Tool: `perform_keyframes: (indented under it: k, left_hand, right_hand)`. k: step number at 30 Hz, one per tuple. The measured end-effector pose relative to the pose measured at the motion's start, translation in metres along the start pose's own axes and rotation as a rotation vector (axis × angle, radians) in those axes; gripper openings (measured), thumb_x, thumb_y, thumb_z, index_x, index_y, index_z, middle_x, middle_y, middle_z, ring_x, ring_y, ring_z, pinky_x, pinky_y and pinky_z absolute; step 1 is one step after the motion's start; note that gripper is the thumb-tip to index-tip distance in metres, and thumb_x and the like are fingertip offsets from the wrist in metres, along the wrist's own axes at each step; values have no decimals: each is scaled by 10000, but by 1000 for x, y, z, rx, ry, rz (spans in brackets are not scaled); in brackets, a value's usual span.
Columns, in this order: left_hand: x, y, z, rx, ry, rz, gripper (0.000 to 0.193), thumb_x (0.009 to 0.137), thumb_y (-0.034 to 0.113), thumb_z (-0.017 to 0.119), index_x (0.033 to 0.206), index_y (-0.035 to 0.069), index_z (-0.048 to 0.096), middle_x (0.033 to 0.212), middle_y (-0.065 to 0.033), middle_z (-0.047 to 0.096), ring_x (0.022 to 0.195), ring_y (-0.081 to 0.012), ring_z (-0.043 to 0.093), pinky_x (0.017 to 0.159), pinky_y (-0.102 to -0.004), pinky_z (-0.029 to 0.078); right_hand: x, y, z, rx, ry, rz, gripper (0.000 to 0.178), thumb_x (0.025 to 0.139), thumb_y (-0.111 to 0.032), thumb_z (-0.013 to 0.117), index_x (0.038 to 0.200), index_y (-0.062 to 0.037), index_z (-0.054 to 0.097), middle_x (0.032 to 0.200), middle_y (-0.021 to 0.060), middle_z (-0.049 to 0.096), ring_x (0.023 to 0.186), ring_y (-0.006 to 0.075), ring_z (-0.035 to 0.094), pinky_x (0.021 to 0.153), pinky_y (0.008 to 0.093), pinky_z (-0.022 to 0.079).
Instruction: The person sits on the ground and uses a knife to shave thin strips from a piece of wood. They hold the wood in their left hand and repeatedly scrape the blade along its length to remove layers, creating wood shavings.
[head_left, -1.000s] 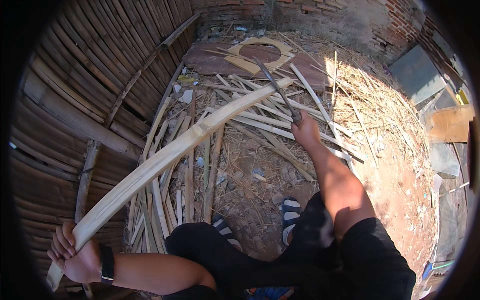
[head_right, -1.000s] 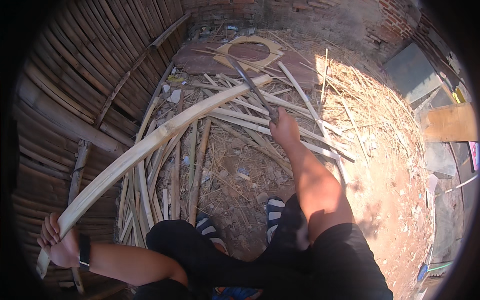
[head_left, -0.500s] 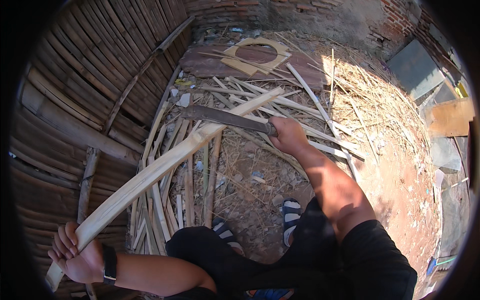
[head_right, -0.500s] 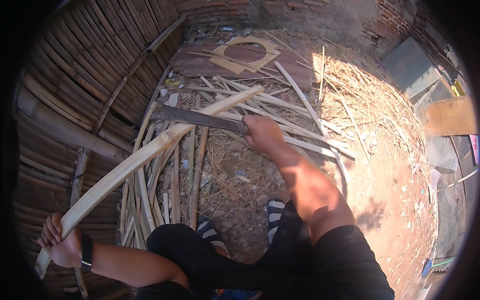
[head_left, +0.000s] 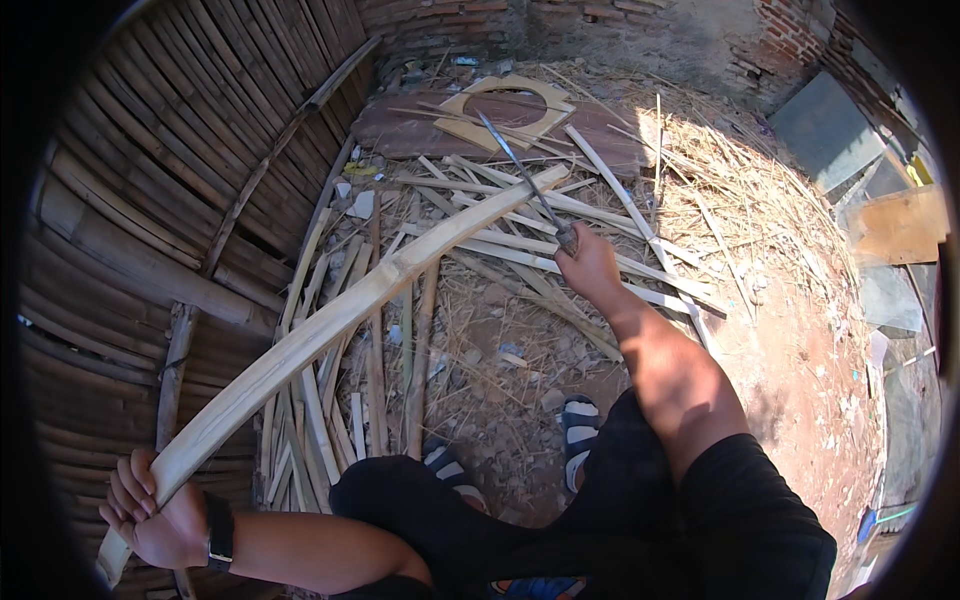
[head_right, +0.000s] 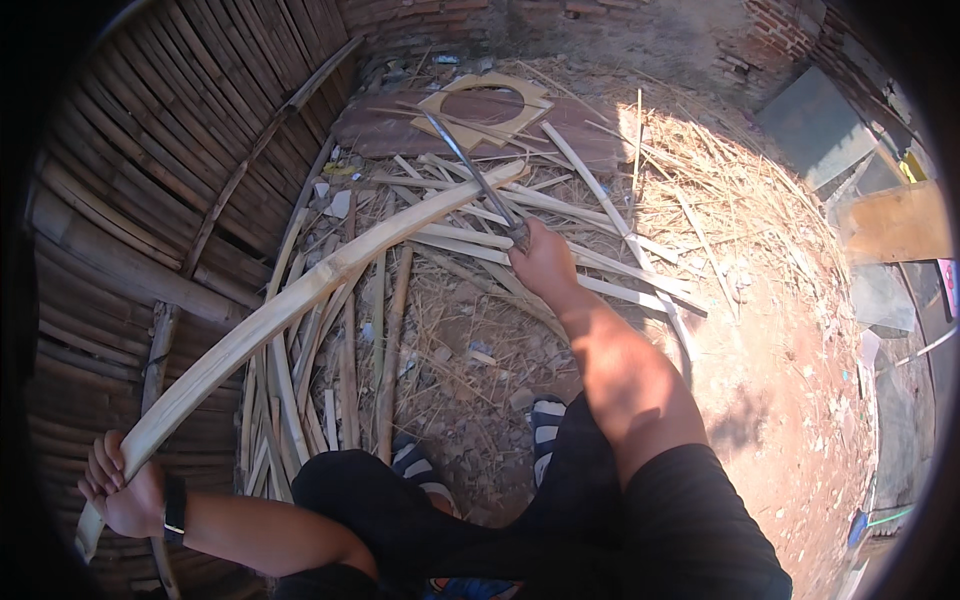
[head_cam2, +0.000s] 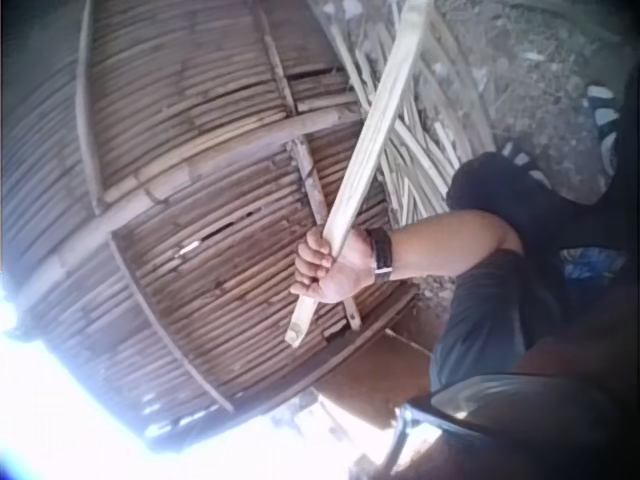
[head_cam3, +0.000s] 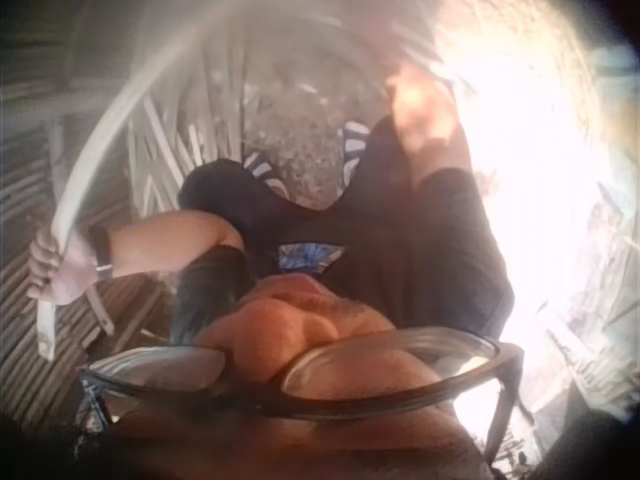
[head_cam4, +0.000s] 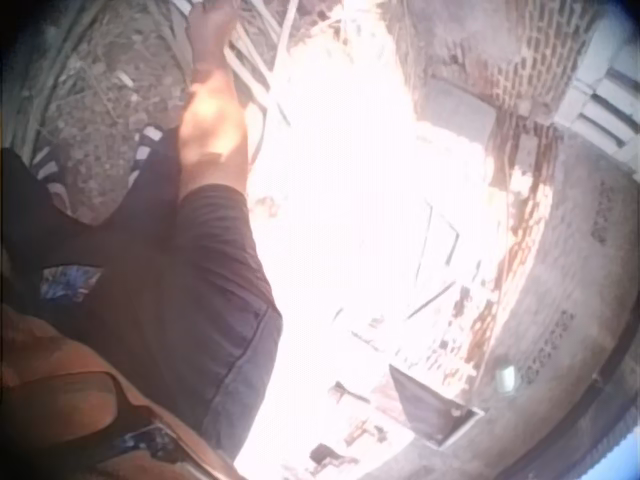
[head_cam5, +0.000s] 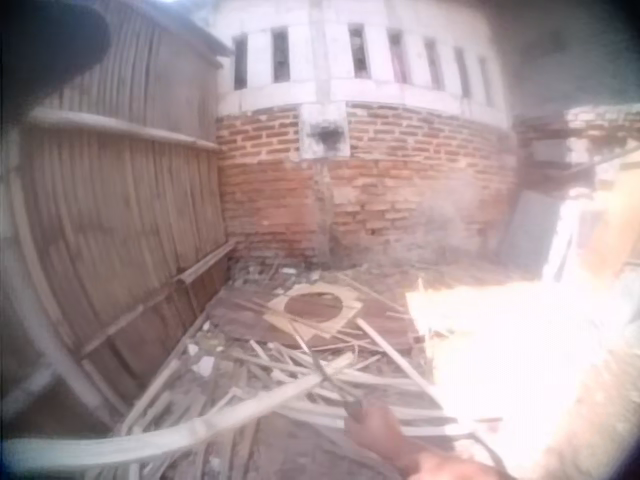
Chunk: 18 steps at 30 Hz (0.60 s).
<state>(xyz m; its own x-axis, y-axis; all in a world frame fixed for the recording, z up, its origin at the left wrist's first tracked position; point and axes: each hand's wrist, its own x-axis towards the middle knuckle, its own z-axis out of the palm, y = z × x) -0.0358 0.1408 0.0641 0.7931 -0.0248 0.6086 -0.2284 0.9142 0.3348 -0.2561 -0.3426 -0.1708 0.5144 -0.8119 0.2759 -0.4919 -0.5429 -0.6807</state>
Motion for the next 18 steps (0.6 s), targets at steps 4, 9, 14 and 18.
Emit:
perform_keyframes:
  k: [4, 9, 14, 18]
  left_hand:
    - [1, 0, 0, 6, -35, -9, 335, 969, 199, 392, 644, 163, 320, 555, 19, 255, 504, -115, 263, 548, -289, 274]
    - [5, 16, -9, -59, -169, -110, 374, 976, 223, 370, 616, 169, 281, 570, 11, 242, 517, -122, 263, 560, -298, 266]
    - [2, -7, 6, 32, -42, -59, 387, 997, 214, 369, 623, 166, 284, 570, 15, 261, 512, -120, 273, 546, -289, 273]
    - [0, -11, 8, 35, -69, -45, 379, 1002, 211, 386, 636, 164, 298, 568, 16, 268, 510, -118, 280, 533, -283, 277]
  right_hand:
    - [-9, -35, -6, -38, -160, -301, 335, 754, -172, 670, 1047, -51, 561, 879, 229, 654, 846, 420, 629, 759, 499, 495]
    - [-2, 27, -6, -154, -10, -9, 343, 741, -143, 668, 1059, -45, 586, 842, 233, 653, 834, 414, 634, 741, 479, 496]
    - [-3, 33, -1, -123, -62, 132, 397, 731, -157, 674, 1097, -31, 588, 863, 243, 655, 854, 411, 642, 769, 480, 498]
    - [-13, -23, 8, -94, -163, -118, 347, 750, -182, 683, 1059, -62, 579, 893, 223, 665, 889, 416, 634, 783, 489, 499]
